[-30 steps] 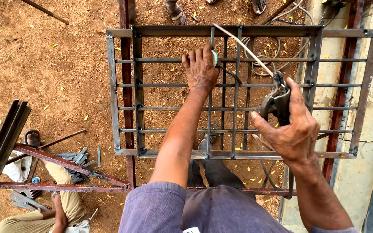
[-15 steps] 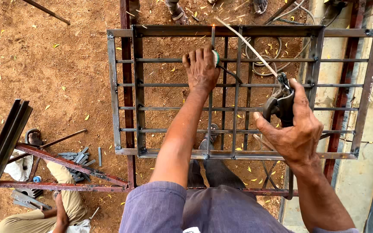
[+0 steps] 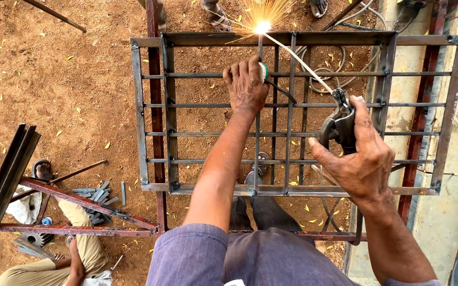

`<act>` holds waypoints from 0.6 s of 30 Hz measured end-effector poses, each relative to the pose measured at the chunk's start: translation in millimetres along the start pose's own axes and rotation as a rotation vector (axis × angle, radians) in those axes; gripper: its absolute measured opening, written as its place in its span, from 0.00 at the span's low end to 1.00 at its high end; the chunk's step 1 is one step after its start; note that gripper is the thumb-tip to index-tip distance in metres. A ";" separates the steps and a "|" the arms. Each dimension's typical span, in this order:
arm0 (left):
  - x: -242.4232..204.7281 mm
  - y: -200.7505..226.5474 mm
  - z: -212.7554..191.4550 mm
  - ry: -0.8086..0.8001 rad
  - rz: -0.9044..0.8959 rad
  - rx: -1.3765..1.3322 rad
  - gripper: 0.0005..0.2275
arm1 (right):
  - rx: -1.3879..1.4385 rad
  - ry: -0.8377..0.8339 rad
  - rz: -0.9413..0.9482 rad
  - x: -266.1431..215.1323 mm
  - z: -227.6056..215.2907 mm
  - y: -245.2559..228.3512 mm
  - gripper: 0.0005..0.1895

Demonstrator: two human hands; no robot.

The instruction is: The person measures parts of a metal frame using a tape measure and welds joints on the structure using a stick welding tool.

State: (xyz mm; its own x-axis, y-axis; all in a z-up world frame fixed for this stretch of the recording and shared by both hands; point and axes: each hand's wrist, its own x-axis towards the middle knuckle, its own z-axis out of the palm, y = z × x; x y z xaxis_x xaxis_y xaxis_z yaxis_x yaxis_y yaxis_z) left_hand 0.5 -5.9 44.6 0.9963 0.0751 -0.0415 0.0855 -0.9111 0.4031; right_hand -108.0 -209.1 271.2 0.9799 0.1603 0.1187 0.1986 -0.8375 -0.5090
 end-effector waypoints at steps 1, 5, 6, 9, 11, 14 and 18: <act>-0.7 -0.1 -0.3 -0.008 -0.004 0.005 0.29 | 0.006 -0.007 0.009 -0.3 -0.7 -0.3 0.48; -0.6 0.5 -1.0 -0.020 -0.001 0.051 0.29 | -0.011 -0.010 0.040 -1.7 -2.1 -1.6 0.48; 0.0 0.0 -1.5 -0.017 0.002 0.071 0.29 | -0.002 -0.016 0.045 -1.2 -2.0 -1.4 0.48; -0.6 0.5 -2.4 -0.030 0.004 0.092 0.28 | 0.015 -0.025 0.051 -0.5 -2.2 -1.2 0.48; -0.6 1.2 -2.6 0.022 0.017 0.047 0.28 | 0.010 -0.013 0.041 -0.2 -2.6 -1.3 0.48; -0.7 0.3 -1.2 0.066 0.032 0.009 0.28 | 0.000 -0.006 0.040 0.6 -1.9 -1.2 0.48; -2.4 -2.4 3.6 0.105 0.062 0.039 0.28 | 0.019 -0.015 0.034 2.1 -2.3 -0.6 0.48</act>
State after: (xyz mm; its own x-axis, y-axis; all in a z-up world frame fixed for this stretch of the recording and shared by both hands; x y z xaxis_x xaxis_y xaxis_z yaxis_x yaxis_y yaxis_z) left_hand -2.1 -5.3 40.5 0.9951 0.0581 0.0794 0.0251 -0.9304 0.3657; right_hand -106.1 -209.5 273.7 0.9862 0.1399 0.0881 0.1653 -0.8327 -0.5285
